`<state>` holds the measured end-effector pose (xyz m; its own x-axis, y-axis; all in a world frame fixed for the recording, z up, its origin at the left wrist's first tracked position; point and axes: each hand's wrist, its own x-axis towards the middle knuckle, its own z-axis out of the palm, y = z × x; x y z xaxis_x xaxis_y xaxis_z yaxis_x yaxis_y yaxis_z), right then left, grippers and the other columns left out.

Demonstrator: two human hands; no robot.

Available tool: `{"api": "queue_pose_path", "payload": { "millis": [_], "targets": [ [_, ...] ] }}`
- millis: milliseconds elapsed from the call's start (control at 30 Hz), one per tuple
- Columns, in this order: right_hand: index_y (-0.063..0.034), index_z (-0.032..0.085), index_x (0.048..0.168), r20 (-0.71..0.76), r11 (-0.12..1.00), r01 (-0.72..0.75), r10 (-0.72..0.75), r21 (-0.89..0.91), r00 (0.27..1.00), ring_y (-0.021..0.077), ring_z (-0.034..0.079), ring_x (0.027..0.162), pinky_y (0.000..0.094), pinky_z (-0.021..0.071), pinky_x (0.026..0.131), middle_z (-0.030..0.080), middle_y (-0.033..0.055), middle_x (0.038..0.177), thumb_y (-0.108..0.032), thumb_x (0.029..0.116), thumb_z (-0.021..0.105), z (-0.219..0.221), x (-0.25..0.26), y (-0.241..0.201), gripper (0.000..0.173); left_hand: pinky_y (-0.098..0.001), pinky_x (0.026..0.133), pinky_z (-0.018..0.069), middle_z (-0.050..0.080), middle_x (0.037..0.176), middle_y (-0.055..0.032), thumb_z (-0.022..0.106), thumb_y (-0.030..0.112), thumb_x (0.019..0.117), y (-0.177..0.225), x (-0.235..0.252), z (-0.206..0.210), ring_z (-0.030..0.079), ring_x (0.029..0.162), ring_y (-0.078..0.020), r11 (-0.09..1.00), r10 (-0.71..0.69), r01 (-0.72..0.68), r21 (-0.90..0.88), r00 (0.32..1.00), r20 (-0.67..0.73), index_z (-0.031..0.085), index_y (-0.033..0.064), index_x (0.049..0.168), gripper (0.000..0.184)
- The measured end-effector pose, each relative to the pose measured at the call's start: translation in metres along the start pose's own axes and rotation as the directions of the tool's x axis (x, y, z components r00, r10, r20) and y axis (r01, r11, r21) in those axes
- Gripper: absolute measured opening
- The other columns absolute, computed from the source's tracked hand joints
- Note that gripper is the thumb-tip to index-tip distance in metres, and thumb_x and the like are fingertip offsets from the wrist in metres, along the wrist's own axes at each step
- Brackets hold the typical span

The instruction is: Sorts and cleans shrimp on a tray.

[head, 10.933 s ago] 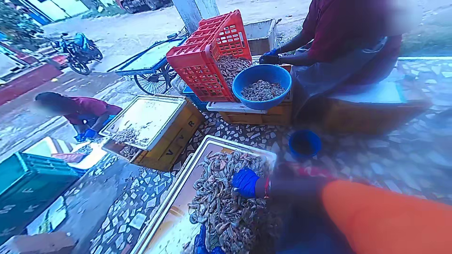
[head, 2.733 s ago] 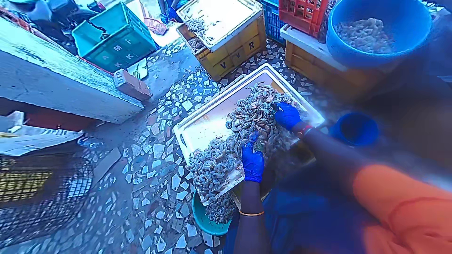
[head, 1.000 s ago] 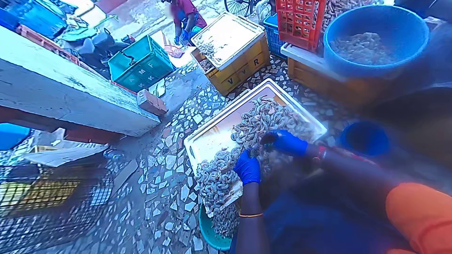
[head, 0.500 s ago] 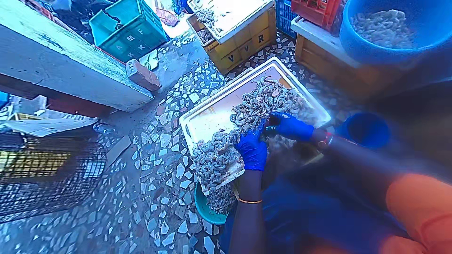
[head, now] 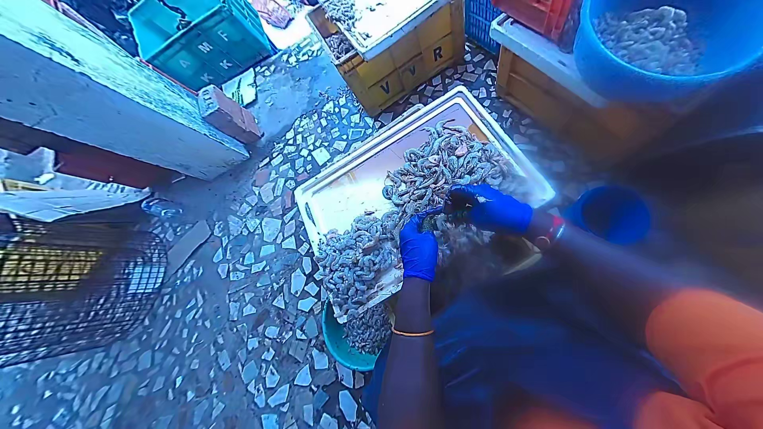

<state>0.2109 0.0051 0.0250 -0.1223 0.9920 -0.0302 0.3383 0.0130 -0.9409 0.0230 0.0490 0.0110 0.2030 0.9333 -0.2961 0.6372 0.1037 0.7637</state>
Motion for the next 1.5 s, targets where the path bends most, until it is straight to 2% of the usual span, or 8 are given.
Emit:
{"api": "queue_pose_path", "payload": {
  "millis": [133, 367, 533, 700, 933, 1167, 1300, 1500],
  "targets": [
    [-0.0007, 0.065, 0.120, -0.023, 0.998, -0.042, 0.044, 0.052, 0.999, 0.0114, 0.069, 0.098, 0.0302, 0.0579, 0.091, 0.072, 0.0078, 0.108, 0.002, 0.0956, 0.062, -0.003, -0.001, 0.001, 0.025, -0.0504, 0.104, 0.0504, 0.070, 0.130, -0.0034, 0.058, -0.004, 0.0941, -0.014, 0.007, -0.013, 0.065, 0.121, -0.0217, 0.993, 0.064, -0.067, 0.101, 0.997, 0.034, 0.068, 0.0276, 0.137, 0.054],
    [-0.0033, 0.066, 0.118, 0.009, 0.986, 0.033, -0.032, -0.164, 0.999, 0.0170, 0.066, 0.098, 0.0372, 0.0534, 0.092, 0.070, 0.0106, 0.104, -0.006, 0.0929, 0.066, 0.005, 0.001, -0.003, 0.025, -0.0520, 0.106, 0.0476, 0.069, 0.126, -0.0136, 0.063, -0.001, 0.0932, -0.007, -0.001, -0.002, 0.063, 0.122, -0.0267, 0.971, 0.152, -0.172, 0.168, 0.981, 0.122, 0.070, 0.0085, 0.125, 0.034],
    [-0.0033, 0.056, 0.122, -0.050, 0.948, -0.147, 0.168, 0.282, 0.985, 0.0135, 0.067, 0.086, 0.0309, 0.0596, 0.079, 0.066, 0.0080, 0.099, -0.005, 0.0953, 0.067, 0.000, 0.001, -0.010, 0.029, -0.0643, 0.104, 0.0428, 0.068, 0.129, -0.0133, 0.060, 0.005, 0.0937, -0.012, 0.003, -0.005, 0.062, 0.124, -0.0324, 0.895, 0.162, -0.188, 0.404, 0.982, 0.099, 0.069, 0.0135, 0.130, 0.038],
    [-0.0123, 0.069, 0.128, 0.051, 0.929, -0.154, 0.181, -0.336, 0.982, 0.0271, 0.065, 0.117, 0.0510, 0.0489, 0.103, 0.070, 0.0126, 0.124, -0.020, 0.0977, 0.067, -0.011, 0.002, 0.000, 0.031, -0.0359, 0.101, 0.0503, 0.068, 0.126, -0.0099, 0.052, -0.009, 0.0971, -0.014, 0.003, -0.018, 0.063, 0.116, -0.0142, 0.976, 0.151, -0.130, -0.175, 0.982, 0.113, 0.066, 0.0050, 0.129, 0.038],
    [-0.0020, 0.068, 0.127, 0.025, 0.972, -0.136, 0.143, -0.191, 0.989, 0.0275, 0.066, 0.115, 0.0478, 0.0473, 0.104, 0.070, 0.0172, 0.121, -0.018, 0.1078, 0.051, 0.018, 0.005, -0.005, 0.031, -0.0300, 0.106, 0.0483, 0.064, 0.128, -0.0091, 0.039, -0.007, 0.0970, -0.023, 0.001, 0.003, 0.060, 0.119, -0.0103, 0.844, 0.336, -0.276, -0.460, 0.940, 0.053, 0.058, -0.0001, 0.133, 0.041],
    [0.0029, 0.059, 0.133, 0.151, 0.967, -0.194, 0.169, 0.168, 0.974, 0.0079, 0.062, 0.102, 0.0259, 0.0499, 0.093, 0.067, 0.0115, 0.116, -0.011, 0.1090, 0.042, 0.043, -0.004, -0.014, 0.032, -0.0325, 0.094, 0.0570, 0.067, 0.126, 0.0022, 0.035, 0.016, 0.1111, -0.025, 0.007, -0.008, 0.067, 0.111, -0.0123, 0.488, 0.165, -0.087, -0.869, 0.986, -0.006, 0.056, 0.0165, 0.132, 0.029],
    [-0.0076, 0.070, 0.124, 0.321, 0.928, -0.050, 0.177, -0.369, 0.930, 0.0308, 0.064, 0.117, 0.0526, 0.0481, 0.101, 0.068, 0.0154, 0.123, -0.018, 0.0991, 0.063, 0.053, 0.003, 0.009, 0.028, -0.0319, 0.113, 0.0424, 0.055, 0.151, -0.0100, 0.053, 0.003, 0.1016, -0.035, 0.013, -0.047, 0.052, 0.137, -0.0150, 0.923, 0.049, -0.187, -0.336, 0.924, -0.379, 0.052, 0.0040, 0.148, 0.046],
    [-0.0153, 0.073, 0.119, -0.044, 0.851, -0.269, 0.280, -0.450, 0.959, 0.0295, 0.066, 0.114, 0.0558, 0.0509, 0.098, 0.071, 0.0108, 0.121, -0.018, 0.0996, 0.061, 0.020, 0.019, 0.020, 0.023, -0.0416, 0.119, 0.0364, 0.046, 0.157, -0.0154, 0.066, 0.006, 0.0935, -0.046, 0.024, -0.060, 0.044, 0.144, -0.0274, 0.976, 0.046, -0.152, -0.159, 0.848, -0.528, 0.046, 0.0120, 0.155, 0.065]
  ]
}}
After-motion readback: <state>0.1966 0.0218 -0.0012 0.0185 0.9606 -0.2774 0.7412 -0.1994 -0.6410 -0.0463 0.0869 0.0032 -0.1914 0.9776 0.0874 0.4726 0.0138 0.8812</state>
